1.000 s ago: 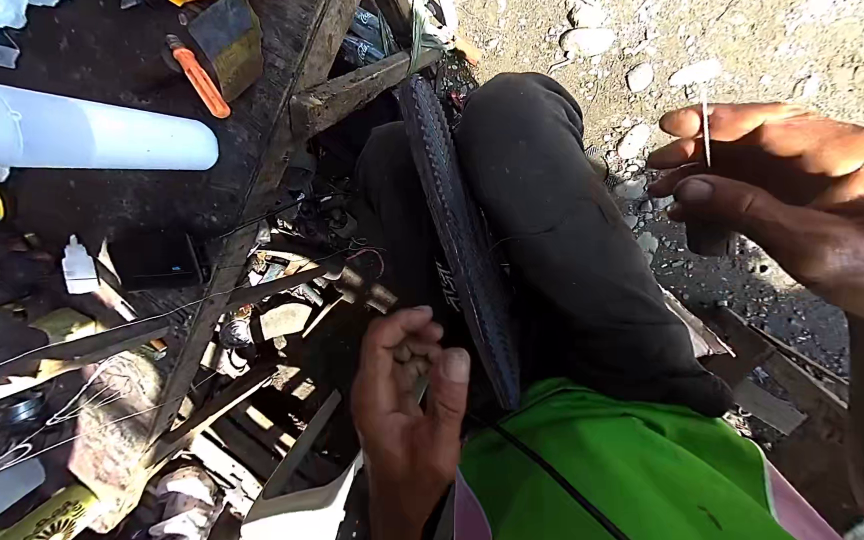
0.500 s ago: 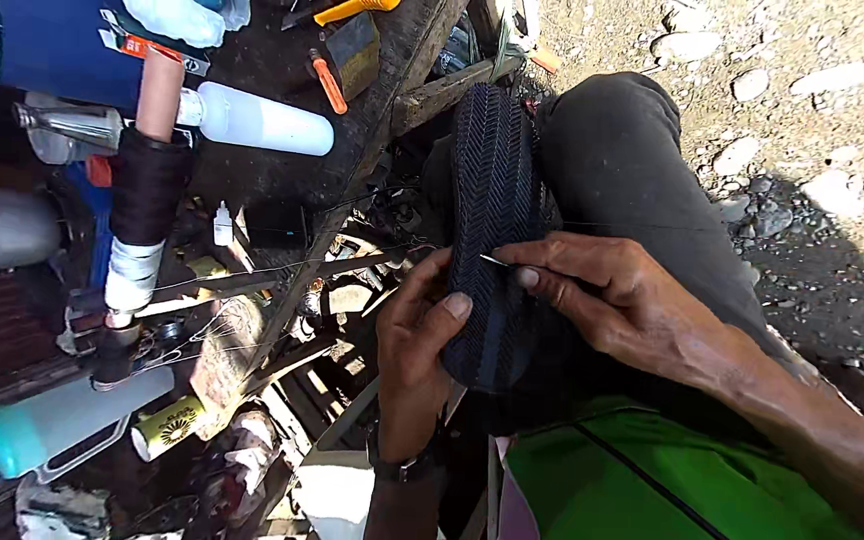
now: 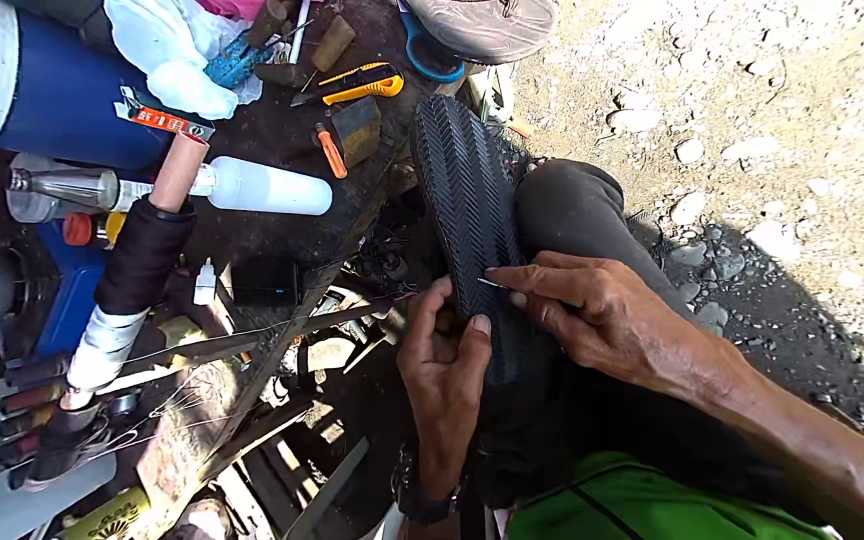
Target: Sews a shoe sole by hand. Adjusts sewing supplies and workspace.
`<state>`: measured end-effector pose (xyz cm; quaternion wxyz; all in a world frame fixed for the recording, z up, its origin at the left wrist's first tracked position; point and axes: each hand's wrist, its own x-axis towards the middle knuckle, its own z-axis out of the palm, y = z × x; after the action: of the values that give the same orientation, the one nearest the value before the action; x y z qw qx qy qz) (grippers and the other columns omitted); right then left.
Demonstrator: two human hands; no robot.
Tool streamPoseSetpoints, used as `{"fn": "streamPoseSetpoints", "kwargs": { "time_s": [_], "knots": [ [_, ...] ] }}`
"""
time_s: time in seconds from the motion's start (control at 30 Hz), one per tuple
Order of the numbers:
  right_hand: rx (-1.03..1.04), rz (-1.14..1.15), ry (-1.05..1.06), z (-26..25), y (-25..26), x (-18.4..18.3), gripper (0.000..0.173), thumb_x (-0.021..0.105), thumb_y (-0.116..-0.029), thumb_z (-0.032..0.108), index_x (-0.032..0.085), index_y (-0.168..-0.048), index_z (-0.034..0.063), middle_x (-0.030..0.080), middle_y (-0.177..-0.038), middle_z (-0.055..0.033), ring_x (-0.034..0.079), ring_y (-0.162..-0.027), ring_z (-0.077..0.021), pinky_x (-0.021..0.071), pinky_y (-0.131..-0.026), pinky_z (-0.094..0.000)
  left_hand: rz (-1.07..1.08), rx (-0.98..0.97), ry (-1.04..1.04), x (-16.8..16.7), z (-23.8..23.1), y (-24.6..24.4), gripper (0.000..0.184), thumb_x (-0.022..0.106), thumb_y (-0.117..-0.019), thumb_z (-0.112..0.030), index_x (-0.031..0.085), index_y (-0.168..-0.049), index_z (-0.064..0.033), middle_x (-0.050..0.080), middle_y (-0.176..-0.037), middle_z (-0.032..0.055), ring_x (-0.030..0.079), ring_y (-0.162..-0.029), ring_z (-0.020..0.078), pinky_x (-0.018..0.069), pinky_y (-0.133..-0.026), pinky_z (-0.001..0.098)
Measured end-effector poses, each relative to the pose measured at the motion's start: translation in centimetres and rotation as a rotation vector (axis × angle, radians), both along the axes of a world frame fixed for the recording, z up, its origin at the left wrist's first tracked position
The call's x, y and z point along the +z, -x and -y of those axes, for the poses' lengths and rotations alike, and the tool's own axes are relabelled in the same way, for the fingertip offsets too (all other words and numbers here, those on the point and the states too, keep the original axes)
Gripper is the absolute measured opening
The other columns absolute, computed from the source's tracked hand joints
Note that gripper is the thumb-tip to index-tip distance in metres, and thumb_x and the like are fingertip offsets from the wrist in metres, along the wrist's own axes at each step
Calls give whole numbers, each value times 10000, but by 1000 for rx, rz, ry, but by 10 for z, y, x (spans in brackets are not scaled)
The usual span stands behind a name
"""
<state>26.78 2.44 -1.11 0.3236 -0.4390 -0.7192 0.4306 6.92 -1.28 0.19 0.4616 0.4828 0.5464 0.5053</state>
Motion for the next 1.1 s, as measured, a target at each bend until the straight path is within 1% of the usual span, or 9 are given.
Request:
{"fn": "streamPoseSetpoints", "kwargs": {
  "time_s": [0.07,0.2,0.3,0.5,0.67,0.8,0.93,1.0,1.1],
  "knots": [
    [2,-25,-5,0,3,0,361,466,-1060,258,722,-1309,204,706,-961,5,646,-794,-84,535,-667,-303,52,17,25,-1,-2,6,402,659,-867,22,598,-1254,110,603,-1209,178,673,-892,176,610,-754,296],
    [-25,-54,-12,-2,12,7,360,470,-1052,239,723,-1307,214,696,-952,22,625,-766,-54,515,-635,-264,131,22,45,-5,-5,10,401,684,-844,28,603,-1228,111,615,-1184,185,673,-889,185,610,-760,311],
    [-45,21,3,-2,16,12,374,470,-1026,236,731,-1294,226,695,-935,27,632,-762,-68,515,-624,-287,149,24,36,-8,-5,11,400,690,-839,21,609,-1221,107,612,-1186,182,670,-899,181,607,-765,306],
    [-43,15,37,-5,18,15,364,472,-1026,241,744,-1267,224,717,-952,46,644,-775,-47,525,-640,-280,133,21,-10,-10,-6,10,386,678,-839,7,607,-1206,104,614,-1156,167,666,-911,176,597,-773,292],
    [-22,6,38,-9,13,18,353,482,-1016,227,756,-1239,221,717,-946,62,643,-779,-30,525,-640,-270,36,54,-62,-9,-5,2,386,677,-825,3,605,-1189,107,608,-1107,158,655,-869,170,595,-735,279],
    [4,21,24,-13,5,22,346,487,-1009,227,766,-1213,223,711,-924,82,633,-770,-10,519,-637,-249,-141,95,-119,-4,-4,-6,393,694,-812,-75,627,-1154,106,610,-1093,161,670,-863,177,612,-718,279],
    [97,61,79,-25,-18,29,347,485,-1010,245,767,-1212,248,727,-949,100,649,-819,12,543,-685,-255,-323,80,-159,4,-5,-22,395,694,-787,-98,651,-1130,94,597,-1064,125,650,-815,119,596,-668,229],
    [149,101,95,-32,-31,32,335,493,-1015,259,769,-1205,259,738,-978,115,650,-827,35,552,-705,-238,-351,79,-174,4,-4,-30,405,709,-767,-100,655,-1121,89,593,-1053,116,635,-791,96,582,-646,208],
    [219,139,119,-44,-42,39,325,505,-1005,260,775,-1188,258,725,-929,128,627,-771,55,537,-662,-209,-320,102,-189,0,-3,-42,417,724,-768,-114,647,-1122,91,580,-1049,116,624,-781,84,573,-640,197]
  ]
}}
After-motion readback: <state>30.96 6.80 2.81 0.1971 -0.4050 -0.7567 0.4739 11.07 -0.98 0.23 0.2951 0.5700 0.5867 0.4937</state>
